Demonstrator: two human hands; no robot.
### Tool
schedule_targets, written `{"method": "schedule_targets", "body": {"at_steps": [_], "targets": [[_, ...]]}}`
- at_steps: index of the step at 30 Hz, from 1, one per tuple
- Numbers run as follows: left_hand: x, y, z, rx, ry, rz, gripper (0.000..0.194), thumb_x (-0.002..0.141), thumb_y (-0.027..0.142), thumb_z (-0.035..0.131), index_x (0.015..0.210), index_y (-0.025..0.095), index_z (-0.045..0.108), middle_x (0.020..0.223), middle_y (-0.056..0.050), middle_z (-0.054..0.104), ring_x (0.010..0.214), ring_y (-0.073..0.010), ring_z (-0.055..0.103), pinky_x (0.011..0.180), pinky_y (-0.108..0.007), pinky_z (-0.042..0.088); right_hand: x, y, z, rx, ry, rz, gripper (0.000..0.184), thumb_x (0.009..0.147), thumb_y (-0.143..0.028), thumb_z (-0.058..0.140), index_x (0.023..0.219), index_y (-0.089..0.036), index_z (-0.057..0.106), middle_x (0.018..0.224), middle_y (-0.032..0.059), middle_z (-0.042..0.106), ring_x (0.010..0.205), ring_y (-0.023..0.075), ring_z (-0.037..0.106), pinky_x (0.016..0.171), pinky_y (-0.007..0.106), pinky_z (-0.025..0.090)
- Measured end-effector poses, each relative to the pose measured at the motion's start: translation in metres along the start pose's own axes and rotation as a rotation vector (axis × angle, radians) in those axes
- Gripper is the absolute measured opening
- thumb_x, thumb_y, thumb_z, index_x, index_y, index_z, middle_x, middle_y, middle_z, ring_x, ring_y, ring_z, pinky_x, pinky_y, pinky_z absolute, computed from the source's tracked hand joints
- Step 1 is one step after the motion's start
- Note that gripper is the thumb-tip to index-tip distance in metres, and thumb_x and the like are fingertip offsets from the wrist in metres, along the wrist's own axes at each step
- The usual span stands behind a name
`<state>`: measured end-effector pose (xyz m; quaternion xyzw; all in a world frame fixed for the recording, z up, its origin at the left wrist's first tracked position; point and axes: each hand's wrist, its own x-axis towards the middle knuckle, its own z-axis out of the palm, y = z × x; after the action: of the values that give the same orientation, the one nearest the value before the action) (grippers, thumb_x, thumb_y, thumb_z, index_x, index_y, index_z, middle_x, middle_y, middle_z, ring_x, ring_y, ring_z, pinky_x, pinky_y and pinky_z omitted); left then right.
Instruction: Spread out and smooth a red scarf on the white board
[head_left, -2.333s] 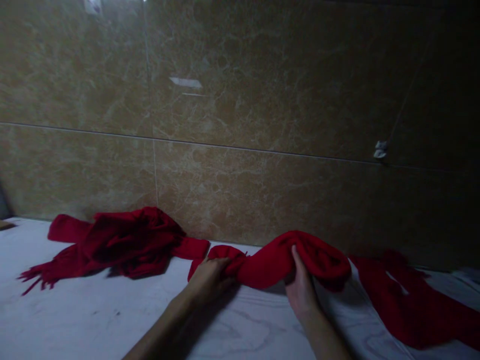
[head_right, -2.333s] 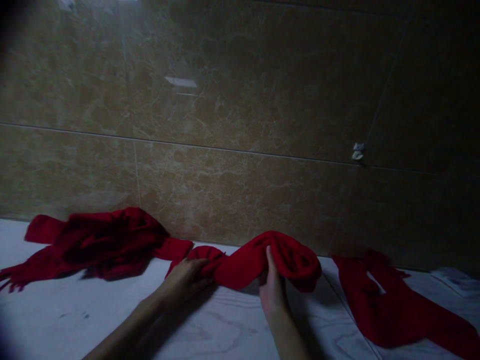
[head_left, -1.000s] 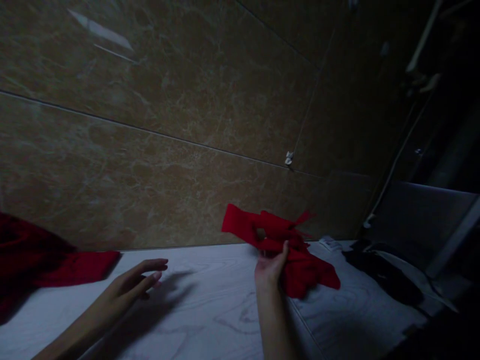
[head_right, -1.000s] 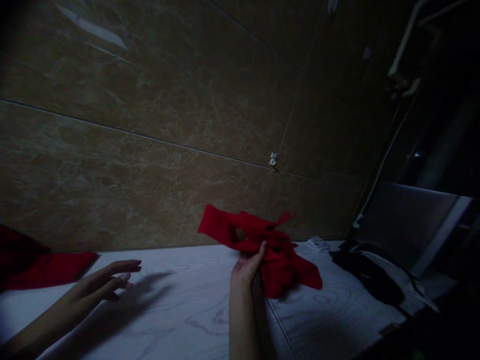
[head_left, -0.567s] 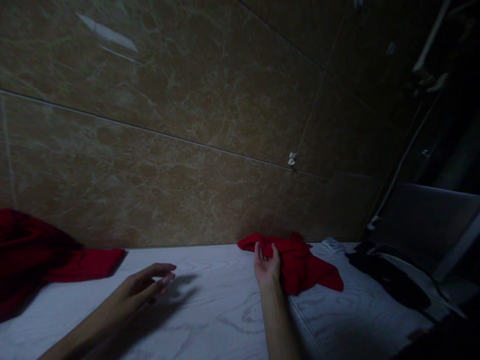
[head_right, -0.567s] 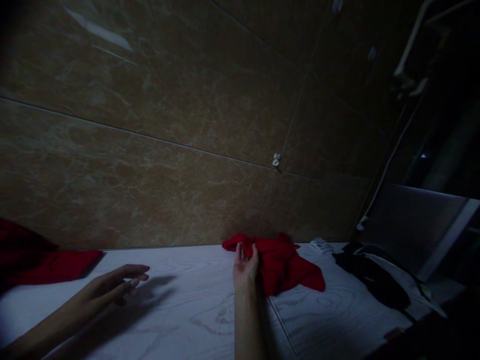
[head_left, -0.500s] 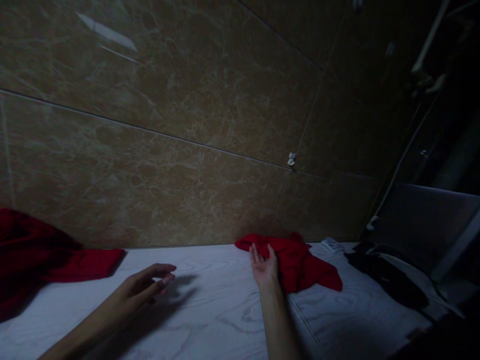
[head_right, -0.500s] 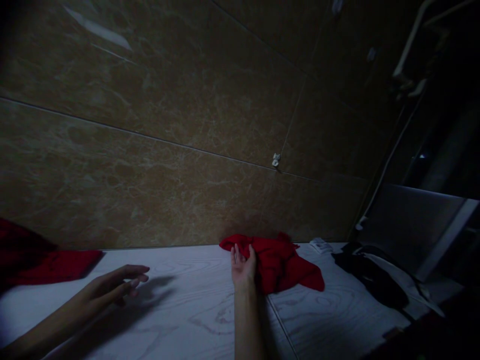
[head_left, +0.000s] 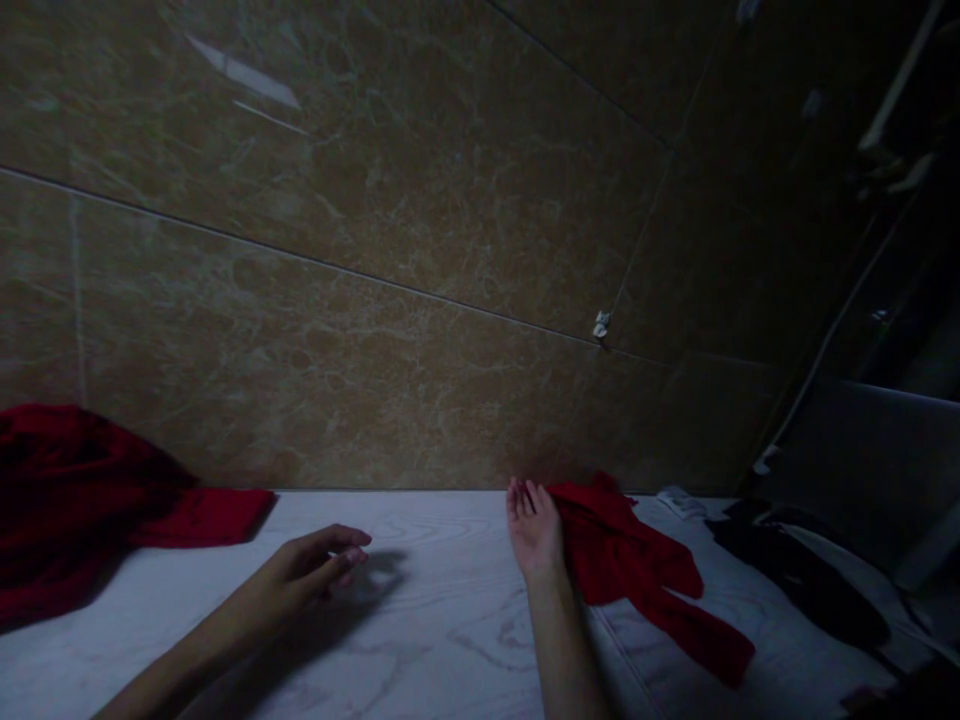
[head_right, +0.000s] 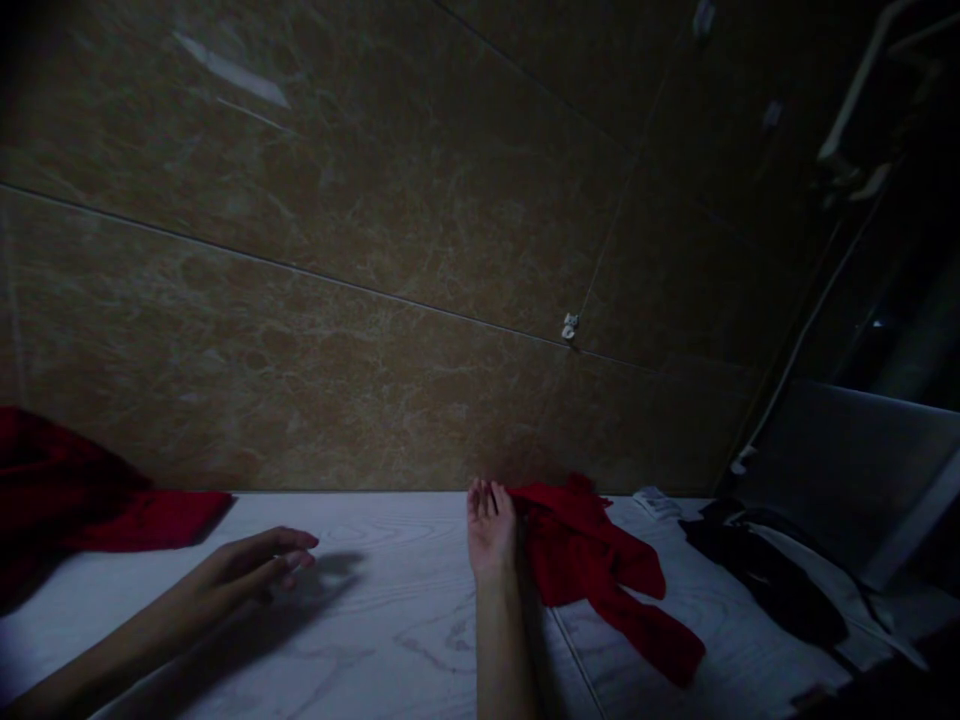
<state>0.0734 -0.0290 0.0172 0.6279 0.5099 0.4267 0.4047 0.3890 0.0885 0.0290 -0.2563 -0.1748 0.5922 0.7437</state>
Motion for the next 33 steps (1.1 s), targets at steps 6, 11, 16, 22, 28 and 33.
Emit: {"method": "schedule_targets", "body": {"at_steps": [6, 11, 16, 22, 28, 33], "targets": [[-0.007, 0.012, 0.008, 0.074, 0.004, 0.060, 0.046, 0.086, 0.055, 0.055, 0.103, 0.015, 0.070, 0.092, -0.007, 0.073, 0.075, -0.0182, 0.063, 0.070, -0.028, 0.049, -0.010, 0.007, 0.008, -0.060, -0.063, 0.111, 0.016, 0.084, -0.018, 0.056, 0.099, -0.021, 0.062, 0.118, 0.0081, 0.065, 0.097, 0.0160, 0.070, 0.075, 0.027, 0.064], [-0.003, 0.002, -0.016, 0.418, 0.212, 0.060, 0.027, 0.090, 0.029, 0.053, 0.107, 0.019, 0.072, 0.103, -0.006, 0.076, 0.081, -0.0179, 0.066, 0.077, -0.029, 0.050, 0.024, -0.005, -0.023, -0.101, 0.126, 0.028, 0.025, 0.076, -0.011, 0.052, 0.096, -0.022, 0.061, 0.118, 0.0075, 0.062, 0.093, 0.0140, 0.069, 0.070, 0.024, 0.064], [-0.013, 0.011, -0.063, 0.760, 0.613, 0.006, 0.039, 0.078, 0.002, 0.049, 0.103, 0.022, 0.072, 0.112, -0.007, 0.072, 0.108, -0.0224, 0.064, 0.095, -0.033, 0.048, 0.004, 0.011, 0.000, -0.188, 0.049, 0.054, 0.016, 0.072, -0.020, 0.064, 0.087, -0.024, 0.062, 0.103, 0.0056, 0.068, 0.076, 0.0138, 0.065, 0.056, 0.020, 0.058], [-0.040, 0.008, -0.125, 0.806, 0.946, -0.378, 0.065, 0.088, 0.026, 0.050, 0.152, 0.022, 0.038, 0.159, -0.016, 0.038, 0.114, -0.0319, 0.066, 0.083, -0.041, 0.055, -0.040, 0.058, 0.032, -0.382, -0.198, 0.115, 0.058, 0.055, -0.035, 0.086, 0.109, -0.025, 0.063, 0.092, 0.0011, 0.073, 0.069, 0.0137, 0.062, 0.055, 0.020, 0.051], [-0.042, -0.010, -0.137, 0.832, 0.768, -0.584, 0.035, 0.092, 0.034, 0.046, 0.113, 0.025, 0.073, 0.118, -0.012, 0.074, 0.110, -0.0361, 0.068, 0.084, -0.042, 0.053, -0.054, 0.071, 0.031, -0.577, -0.359, 0.116, 0.068, 0.059, -0.050, 0.087, 0.117, -0.023, 0.063, 0.094, 0.0021, 0.073, 0.067, 0.0133, 0.061, 0.060, 0.023, 0.049], [-0.042, -0.003, -0.136, 0.839, 0.875, -0.546, 0.046, 0.095, 0.041, 0.042, 0.134, 0.024, 0.058, 0.123, -0.014, 0.072, 0.112, -0.0335, 0.069, 0.083, -0.039, 0.052, -0.063, 0.076, 0.039, -0.696, -0.458, 0.132, 0.064, 0.059, -0.058, 0.084, 0.107, -0.019, 0.067, 0.085, 0.0027, 0.071, 0.061, 0.0142, 0.059, 0.055, 0.026, 0.047]]}}
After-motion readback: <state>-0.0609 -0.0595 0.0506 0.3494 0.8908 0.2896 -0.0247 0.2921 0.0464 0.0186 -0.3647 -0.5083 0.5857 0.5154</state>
